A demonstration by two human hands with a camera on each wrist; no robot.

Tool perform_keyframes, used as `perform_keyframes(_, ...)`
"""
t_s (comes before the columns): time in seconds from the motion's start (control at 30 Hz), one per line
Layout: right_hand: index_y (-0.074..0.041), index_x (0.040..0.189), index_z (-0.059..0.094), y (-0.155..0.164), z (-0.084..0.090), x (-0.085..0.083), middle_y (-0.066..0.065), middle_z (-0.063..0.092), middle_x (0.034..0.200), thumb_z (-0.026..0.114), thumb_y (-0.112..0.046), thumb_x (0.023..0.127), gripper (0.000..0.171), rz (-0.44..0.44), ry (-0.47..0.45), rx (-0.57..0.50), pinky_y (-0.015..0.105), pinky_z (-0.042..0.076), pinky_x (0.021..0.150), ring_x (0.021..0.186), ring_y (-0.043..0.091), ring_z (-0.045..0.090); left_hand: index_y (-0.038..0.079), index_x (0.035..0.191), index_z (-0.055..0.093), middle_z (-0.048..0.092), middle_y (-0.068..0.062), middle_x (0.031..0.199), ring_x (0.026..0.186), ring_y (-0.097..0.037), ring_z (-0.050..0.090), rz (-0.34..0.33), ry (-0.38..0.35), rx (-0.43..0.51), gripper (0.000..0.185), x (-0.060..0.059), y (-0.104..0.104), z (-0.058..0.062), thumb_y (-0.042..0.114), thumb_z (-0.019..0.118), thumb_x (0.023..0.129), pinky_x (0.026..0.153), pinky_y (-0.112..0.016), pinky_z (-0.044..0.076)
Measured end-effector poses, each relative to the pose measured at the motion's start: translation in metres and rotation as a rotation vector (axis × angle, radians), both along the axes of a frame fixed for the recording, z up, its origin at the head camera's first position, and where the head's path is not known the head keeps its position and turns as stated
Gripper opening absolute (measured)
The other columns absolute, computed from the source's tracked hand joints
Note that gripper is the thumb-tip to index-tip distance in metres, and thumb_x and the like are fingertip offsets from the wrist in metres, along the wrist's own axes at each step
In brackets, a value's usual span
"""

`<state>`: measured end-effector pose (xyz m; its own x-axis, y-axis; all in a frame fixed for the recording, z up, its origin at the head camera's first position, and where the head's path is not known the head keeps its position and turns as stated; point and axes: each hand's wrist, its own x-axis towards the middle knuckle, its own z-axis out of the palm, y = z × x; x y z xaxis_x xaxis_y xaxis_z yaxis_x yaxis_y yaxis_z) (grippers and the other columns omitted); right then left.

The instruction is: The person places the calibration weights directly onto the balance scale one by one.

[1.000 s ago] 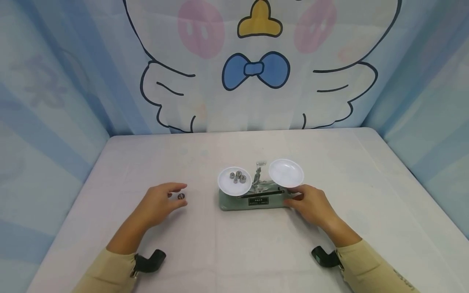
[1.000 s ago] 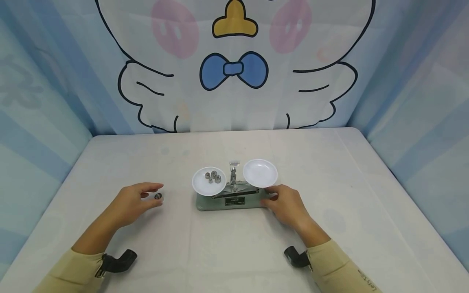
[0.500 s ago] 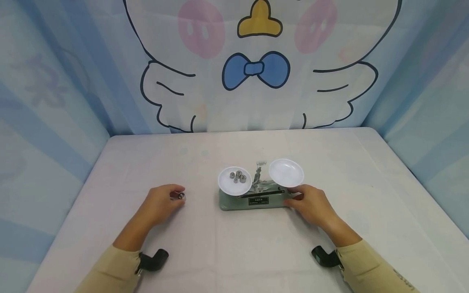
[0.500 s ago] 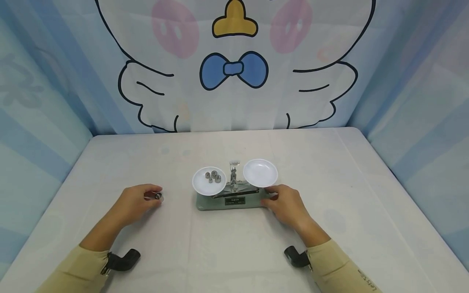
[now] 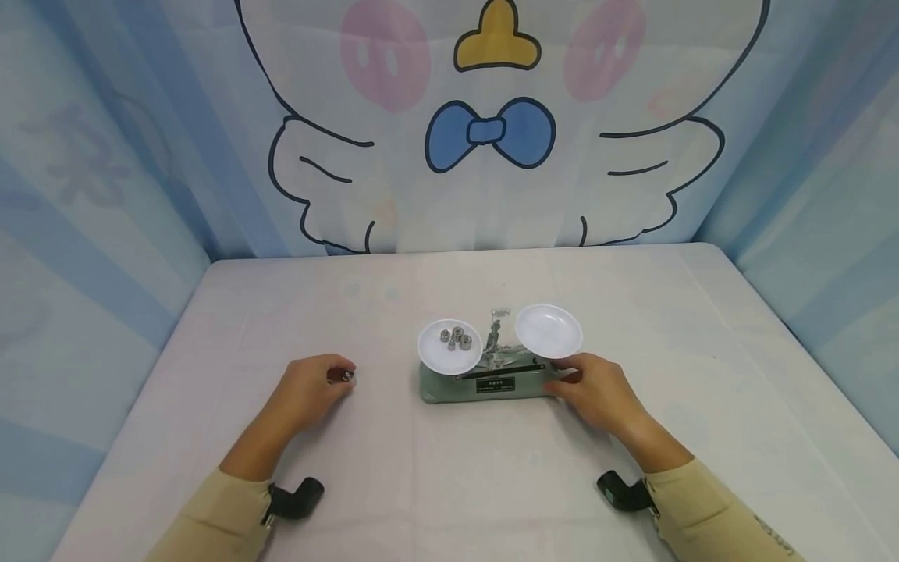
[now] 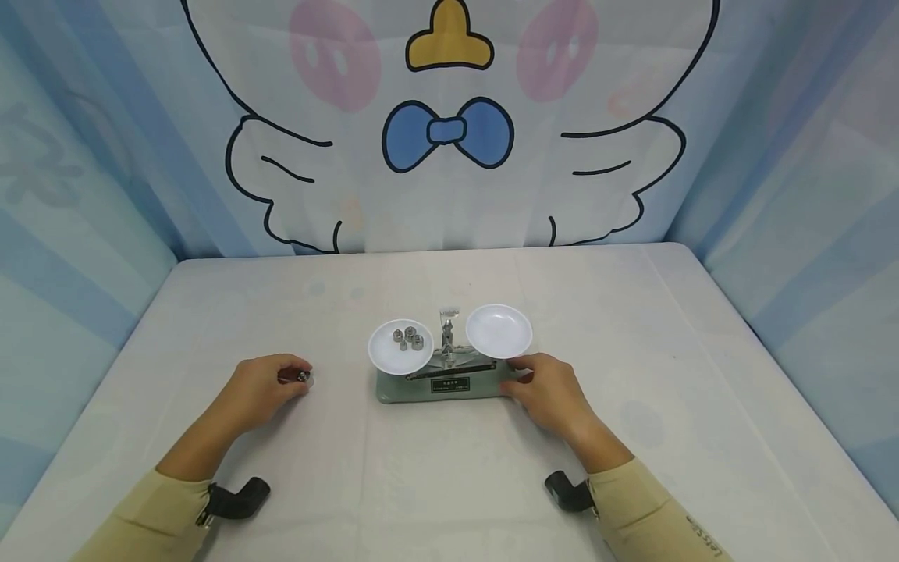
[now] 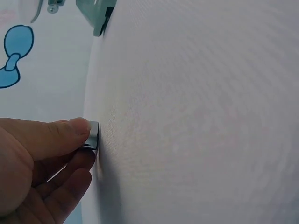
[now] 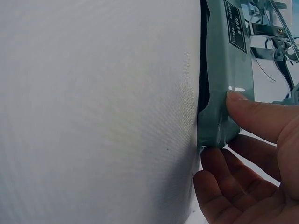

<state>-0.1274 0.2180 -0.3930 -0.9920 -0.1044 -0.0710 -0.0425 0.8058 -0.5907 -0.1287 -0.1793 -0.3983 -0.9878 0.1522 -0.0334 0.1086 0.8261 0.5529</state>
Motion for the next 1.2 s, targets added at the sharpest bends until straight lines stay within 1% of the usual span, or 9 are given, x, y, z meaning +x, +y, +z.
perform_keyframes(0.3,0.005,0.124,0.065,0.000,0.001,0.000,0.020,0.069,0.114,0.076,-0.021,0.088,0.046,0.006,-0.001,-0.004,0.050,0.054,0.082,0.099,0.033,0.067,-0.002,0.110,0.072,0.072,-0.012,0.101,0.097,-0.029,0.067,0.002,0.005,-0.008,0.023,0.002,0.001,0.005,0.005,0.075,0.088,0.085,-0.046,0.053)
perform_keyframes(0.5,0.005,0.124,0.065,0.001,0.002,0.000,0.020,0.069,0.113,0.076,-0.020,0.088,0.046,0.012,0.008,0.000,0.050,0.053,0.082,0.099,0.033,0.066,0.000,0.115,0.071,0.071,-0.013,0.106,0.101,-0.031,0.065,0.006,0.004,-0.015,0.025,0.003,0.003,0.015,0.005,0.072,0.090,0.088,-0.048,0.052)
perform_keyframes(0.83,0.005,0.123,0.065,0.001,0.002,0.000,0.020,0.070,0.112,0.077,-0.021,0.087,0.046,0.015,0.009,0.004,0.050,0.054,0.082,0.099,0.034,0.067,0.001,0.116,0.071,0.071,-0.010,0.109,0.103,-0.032,0.064,-0.064,0.078,-0.027,0.026,0.004,0.016,0.049,0.004,0.072,0.091,0.090,-0.047,0.053)
perform_keyframes(1.03,0.005,0.123,0.066,0.000,0.003,0.002,0.020,0.070,0.111,0.078,-0.021,0.087,0.047,0.015,0.004,0.002,0.050,0.054,0.081,0.098,0.033,0.067,0.005,0.117,0.071,0.071,-0.009,0.111,0.108,-0.034,0.063,-0.092,0.066,-0.010,0.026,0.003,0.030,0.067,0.006,0.072,0.092,0.092,-0.047,0.052)
perform_keyframes(1.2,0.005,0.123,0.065,-0.001,0.003,0.002,0.020,0.070,0.112,0.078,-0.021,0.087,0.047,0.014,0.001,0.000,0.049,0.054,0.080,0.098,0.033,0.067,0.007,0.117,0.072,0.070,-0.008,0.112,0.109,-0.032,0.063,-0.138,0.074,-0.014,0.025,0.000,0.044,0.085,0.009,0.071,0.093,0.093,-0.046,0.052)
